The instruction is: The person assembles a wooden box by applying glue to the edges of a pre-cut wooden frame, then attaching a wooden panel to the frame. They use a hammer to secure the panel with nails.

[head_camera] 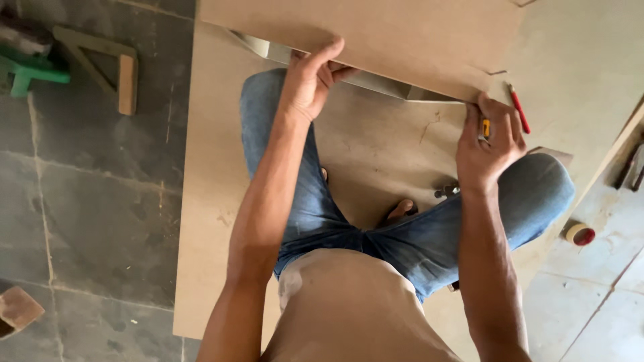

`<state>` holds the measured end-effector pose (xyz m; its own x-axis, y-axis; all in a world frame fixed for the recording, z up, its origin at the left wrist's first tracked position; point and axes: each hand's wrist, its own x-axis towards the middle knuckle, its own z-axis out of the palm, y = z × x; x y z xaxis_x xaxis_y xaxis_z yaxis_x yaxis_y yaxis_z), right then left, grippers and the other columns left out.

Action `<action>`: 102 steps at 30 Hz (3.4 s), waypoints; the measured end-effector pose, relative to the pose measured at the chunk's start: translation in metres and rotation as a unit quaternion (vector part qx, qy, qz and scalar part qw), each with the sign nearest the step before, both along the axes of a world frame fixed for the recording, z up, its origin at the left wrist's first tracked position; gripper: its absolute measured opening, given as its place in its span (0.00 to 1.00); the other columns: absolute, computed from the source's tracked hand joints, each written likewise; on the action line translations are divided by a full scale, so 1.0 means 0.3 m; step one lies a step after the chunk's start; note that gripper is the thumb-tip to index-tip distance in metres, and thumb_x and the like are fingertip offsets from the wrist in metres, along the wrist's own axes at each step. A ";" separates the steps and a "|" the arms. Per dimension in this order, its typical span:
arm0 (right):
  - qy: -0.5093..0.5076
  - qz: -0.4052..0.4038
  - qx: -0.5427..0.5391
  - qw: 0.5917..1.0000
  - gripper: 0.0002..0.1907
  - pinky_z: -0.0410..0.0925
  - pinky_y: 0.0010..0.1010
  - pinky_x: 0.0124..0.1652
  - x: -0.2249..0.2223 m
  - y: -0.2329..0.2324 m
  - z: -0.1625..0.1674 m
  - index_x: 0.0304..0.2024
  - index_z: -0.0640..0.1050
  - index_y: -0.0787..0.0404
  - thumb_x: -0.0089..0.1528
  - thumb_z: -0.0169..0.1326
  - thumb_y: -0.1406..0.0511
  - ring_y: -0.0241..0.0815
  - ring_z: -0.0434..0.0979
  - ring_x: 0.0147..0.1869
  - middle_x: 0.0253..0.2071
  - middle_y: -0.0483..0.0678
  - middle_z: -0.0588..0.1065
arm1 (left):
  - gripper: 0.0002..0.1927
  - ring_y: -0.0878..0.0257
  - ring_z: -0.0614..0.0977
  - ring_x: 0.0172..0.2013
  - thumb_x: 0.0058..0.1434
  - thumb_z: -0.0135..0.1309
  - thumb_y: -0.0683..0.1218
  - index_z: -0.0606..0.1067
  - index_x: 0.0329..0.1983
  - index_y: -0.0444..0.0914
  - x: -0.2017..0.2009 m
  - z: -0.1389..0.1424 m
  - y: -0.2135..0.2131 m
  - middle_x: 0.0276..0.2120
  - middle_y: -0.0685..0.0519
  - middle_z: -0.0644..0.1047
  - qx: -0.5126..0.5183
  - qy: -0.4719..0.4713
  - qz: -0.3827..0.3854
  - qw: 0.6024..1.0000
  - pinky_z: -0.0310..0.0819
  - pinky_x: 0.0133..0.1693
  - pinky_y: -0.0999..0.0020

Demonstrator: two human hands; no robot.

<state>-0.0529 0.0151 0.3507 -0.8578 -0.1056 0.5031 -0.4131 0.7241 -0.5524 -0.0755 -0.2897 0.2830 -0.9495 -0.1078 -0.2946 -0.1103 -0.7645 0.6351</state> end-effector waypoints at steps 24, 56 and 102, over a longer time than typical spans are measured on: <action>-0.007 -0.033 0.009 0.999 0.12 0.76 0.35 0.47 -0.002 -0.043 0.002 0.47 0.78 0.68 0.64 0.64 0.80 0.49 0.83 0.47 0.44 0.54 0.79 | 0.43 0.57 0.83 0.51 0.67 0.53 0.67 0.64 0.70 0.30 -0.028 -0.036 -0.137 0.57 0.44 0.77 0.027 0.044 0.128 0.990 0.83 0.47 0.58; -0.003 -0.031 -0.001 1.000 0.11 0.76 0.37 0.50 0.004 -0.031 -0.039 0.48 0.78 0.68 0.65 0.62 0.80 0.51 0.83 0.48 0.44 0.55 0.78 | 0.27 0.54 0.76 0.46 0.70 0.55 0.61 0.78 0.48 0.30 0.007 -0.090 -0.316 0.44 0.46 0.79 -0.398 0.036 0.039 0.916 0.72 0.55 0.56; 0.008 -0.010 0.002 1.000 0.14 0.72 0.41 0.63 0.007 -0.008 -0.050 0.48 0.77 0.69 0.63 0.62 0.82 0.53 0.78 0.47 0.42 0.55 0.74 | 0.45 0.52 0.72 0.64 0.65 0.55 0.70 0.64 0.66 0.29 0.048 -0.169 -0.284 0.63 0.39 0.71 -0.402 -0.038 0.054 0.913 0.62 0.68 0.55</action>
